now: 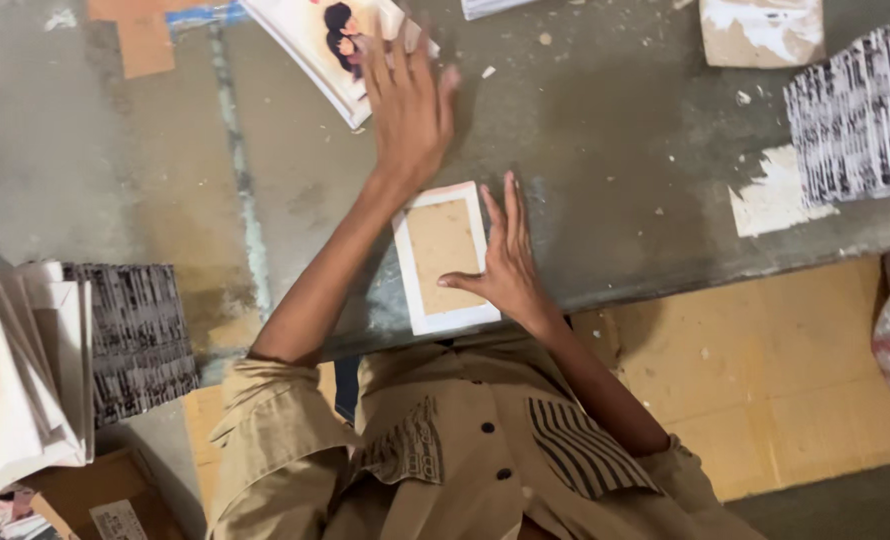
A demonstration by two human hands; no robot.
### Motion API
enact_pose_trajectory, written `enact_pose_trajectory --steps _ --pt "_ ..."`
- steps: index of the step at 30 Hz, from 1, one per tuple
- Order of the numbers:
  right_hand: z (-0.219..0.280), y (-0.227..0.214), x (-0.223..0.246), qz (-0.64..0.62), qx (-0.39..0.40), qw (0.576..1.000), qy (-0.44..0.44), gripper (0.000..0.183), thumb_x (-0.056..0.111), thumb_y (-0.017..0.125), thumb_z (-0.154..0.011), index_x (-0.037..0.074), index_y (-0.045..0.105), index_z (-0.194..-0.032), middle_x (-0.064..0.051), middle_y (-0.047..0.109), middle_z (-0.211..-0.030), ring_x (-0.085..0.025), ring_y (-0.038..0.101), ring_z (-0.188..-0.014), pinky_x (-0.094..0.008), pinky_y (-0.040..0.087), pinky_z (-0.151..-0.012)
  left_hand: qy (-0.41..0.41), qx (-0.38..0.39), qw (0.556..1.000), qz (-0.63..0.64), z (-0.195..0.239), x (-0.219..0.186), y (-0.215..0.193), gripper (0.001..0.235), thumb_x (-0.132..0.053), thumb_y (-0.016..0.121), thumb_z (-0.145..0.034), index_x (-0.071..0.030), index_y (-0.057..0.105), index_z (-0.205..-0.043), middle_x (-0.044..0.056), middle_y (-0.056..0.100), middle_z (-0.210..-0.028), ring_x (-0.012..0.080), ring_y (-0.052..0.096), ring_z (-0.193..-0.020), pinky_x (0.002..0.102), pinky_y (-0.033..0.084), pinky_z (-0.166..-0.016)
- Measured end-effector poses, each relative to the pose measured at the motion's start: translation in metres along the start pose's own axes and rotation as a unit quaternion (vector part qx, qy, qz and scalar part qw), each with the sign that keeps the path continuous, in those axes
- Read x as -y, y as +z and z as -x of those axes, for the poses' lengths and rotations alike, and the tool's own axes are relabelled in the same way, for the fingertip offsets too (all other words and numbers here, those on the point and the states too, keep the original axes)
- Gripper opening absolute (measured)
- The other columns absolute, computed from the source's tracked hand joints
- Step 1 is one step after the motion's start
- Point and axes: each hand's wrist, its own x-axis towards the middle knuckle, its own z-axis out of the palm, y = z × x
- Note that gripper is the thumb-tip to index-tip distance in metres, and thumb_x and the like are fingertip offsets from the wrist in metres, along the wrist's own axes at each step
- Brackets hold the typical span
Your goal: The person assembles greeting cards by hand, folding printed paper covers around cardboard inserts and stacking the completed cards.
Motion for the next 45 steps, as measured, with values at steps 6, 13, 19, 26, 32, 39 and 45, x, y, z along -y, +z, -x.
enact_pose_trajectory --steps 6,13,19,26,32,39,45 --pt "0.008 -0.006 -0.003 0.015 0.008 1.0 0.001 0.143 0.067 0.089 -0.063 0.002 0.011 -0.163 -0.035 -0.001 -0.167 -0.056 0.005 -0.156 -0.066 0.014 -0.126 0.267 0.021 0.963 -0.028 0.013 -0.026 0.068 0.064 -0.042 0.054 -0.104 0.001 0.045 -0.152 0.023 0.032 -0.165 0.0378 0.016 -0.156 0.057 0.014 -0.125" --pt "0.024 0.0 0.019 0.057 -0.044 0.997 0.034 0.134 0.066 0.088 -0.073 0.004 0.015 -0.167 -0.033 0.003 -0.172 -0.053 0.008 -0.161 -0.066 0.014 -0.129 0.335 -0.017 0.933 -0.127 0.033 -0.026 0.066 0.044 -0.04 0.056 -0.107 -0.007 0.061 -0.136 0.015 0.056 -0.144 0.0307 0.041 -0.144 0.052 0.03 -0.119" --pt "0.047 0.006 0.038 0.012 -0.079 0.995 0.065 0.138 0.074 0.082 -0.065 -0.001 0.018 -0.161 -0.035 0.006 -0.167 -0.055 0.009 -0.155 -0.068 0.015 -0.124 0.131 0.052 0.978 -0.151 0.055 -0.017 0.032 0.041 -0.042 0.059 -0.102 -0.004 0.069 -0.111 0.016 0.069 -0.11 0.0313 0.059 -0.111 0.049 0.043 -0.099" --pt "0.047 0.015 0.034 0.071 -0.076 0.993 0.054 0.135 0.079 0.077 -0.067 0.0 0.022 -0.161 -0.032 0.008 -0.169 -0.052 0.011 -0.157 -0.069 0.012 -0.127 0.22 -0.003 0.961 -0.164 0.081 -0.007 0.031 0.033 -0.03 0.067 -0.091 -0.003 0.065 -0.11 0.016 0.069 -0.103 0.0312 0.064 -0.103 0.045 0.05 -0.092" --pt "0.056 0.021 0.034 0.063 -0.096 0.992 0.054 0.135 0.079 0.076 -0.067 0.0 0.021 -0.161 -0.032 0.008 -0.169 -0.052 0.009 -0.157 -0.07 0.011 -0.126 0.139 0.045 0.988 -0.046 0.075 -0.001 0.022 0.039 -0.037 0.071 -0.092 0.001 0.066 -0.095 0.021 0.069 -0.085 0.0369 0.067 -0.08 0.046 0.055 -0.073" --pt "0.06 0.021 0.033 0.028 -0.181 0.982 0.047 0.125 0.066 0.083 -0.076 0.003 0.019 -0.162 -0.03 0.007 -0.169 -0.049 0.012 -0.158 -0.068 0.018 -0.128 0.127 0.286 0.915 0.254 0.039 0.012 -0.082 0.051 -0.037 0.063 -0.104 0.001 0.064 -0.071 0.007 0.052 -0.056 0.0144 0.047 -0.05 0.038 0.039 -0.051" --pt "0.05 0.013 0.021 -0.558 -0.216 0.795 0.102 0.096 0.041 0.081 -0.093 0.011 0.014 -0.154 -0.023 0.023 -0.164 -0.046 0.039 -0.146 -0.063 0.04 -0.118 -0.039 0.083 0.876 0.474 0.086 -0.009 -0.14 0.035 -0.03 0.065 -0.101 0.002 0.076 -0.094 -0.004 0.062 -0.067 0.0079 0.051 -0.055 0.03 0.039 -0.049"
